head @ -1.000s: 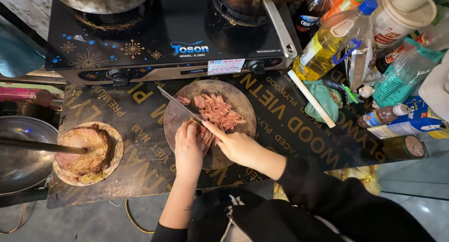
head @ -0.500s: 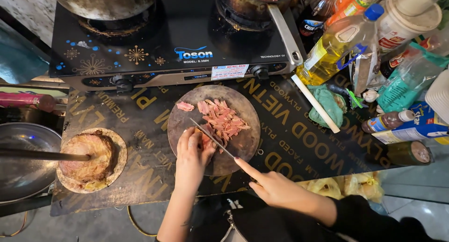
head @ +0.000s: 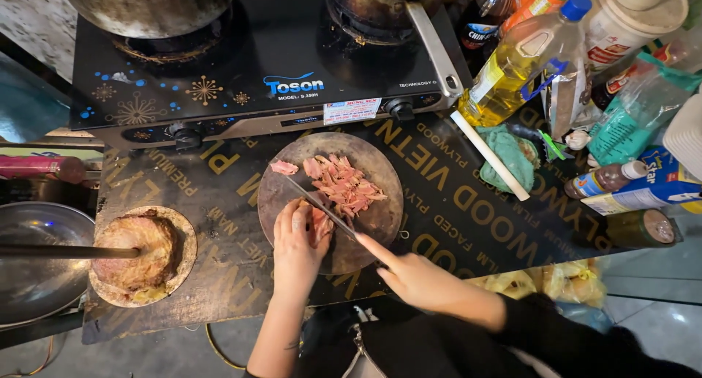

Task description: The person slices cooked meat into thin strips on a round wooden cutting board using a large cleaver. They repeatedly gather the sliced meat and transfer it into a small frying pan on a gas stove. The person also briefly handles a bottle of oil near the stove.

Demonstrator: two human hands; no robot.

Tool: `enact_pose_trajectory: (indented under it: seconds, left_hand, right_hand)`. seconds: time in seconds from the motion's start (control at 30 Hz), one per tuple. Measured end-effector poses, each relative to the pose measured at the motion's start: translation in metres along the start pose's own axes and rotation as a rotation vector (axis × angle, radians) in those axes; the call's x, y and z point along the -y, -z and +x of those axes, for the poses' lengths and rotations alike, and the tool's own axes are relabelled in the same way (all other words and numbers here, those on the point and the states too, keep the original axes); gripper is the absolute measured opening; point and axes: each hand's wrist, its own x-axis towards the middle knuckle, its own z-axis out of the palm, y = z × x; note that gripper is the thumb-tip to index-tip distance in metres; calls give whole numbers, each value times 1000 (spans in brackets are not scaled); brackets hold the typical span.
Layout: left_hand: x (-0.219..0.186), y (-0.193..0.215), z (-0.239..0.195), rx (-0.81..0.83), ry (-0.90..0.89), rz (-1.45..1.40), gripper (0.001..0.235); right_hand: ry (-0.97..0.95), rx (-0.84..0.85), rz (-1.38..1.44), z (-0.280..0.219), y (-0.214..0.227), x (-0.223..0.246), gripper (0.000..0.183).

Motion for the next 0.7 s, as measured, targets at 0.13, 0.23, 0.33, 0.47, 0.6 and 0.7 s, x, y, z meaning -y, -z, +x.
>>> enact_pose_trajectory:
  seconds: [0.13, 0.23, 0.33, 0.47, 0.6, 0.7]
  left_hand:
    - [-1, 0, 0, -40, -40, 16, 67]
    - [3, -6, -3, -52, -57, 53, 70]
    - [5, -9, -5, -60, -78, 60, 73]
    - [-6, -1, -4, -85, -67, 111, 81]
    - [-6, -1, -17, -52, 27, 312, 95]
    - [7, -2, -5, -15, -5, 286, 91]
  right_hand:
    - [-25, 17, 10, 15, -2, -4, 75]
    - [44, -65, 68, 58, -3, -1, 71]
    - [68, -87, 87, 73, -2, -1, 67]
    - [40, -48, 19, 42, 7, -15, 68]
    - [19, -142, -34, 27, 23, -35, 69]
    - [-1, -238, -124, 12, 37, -28, 69]
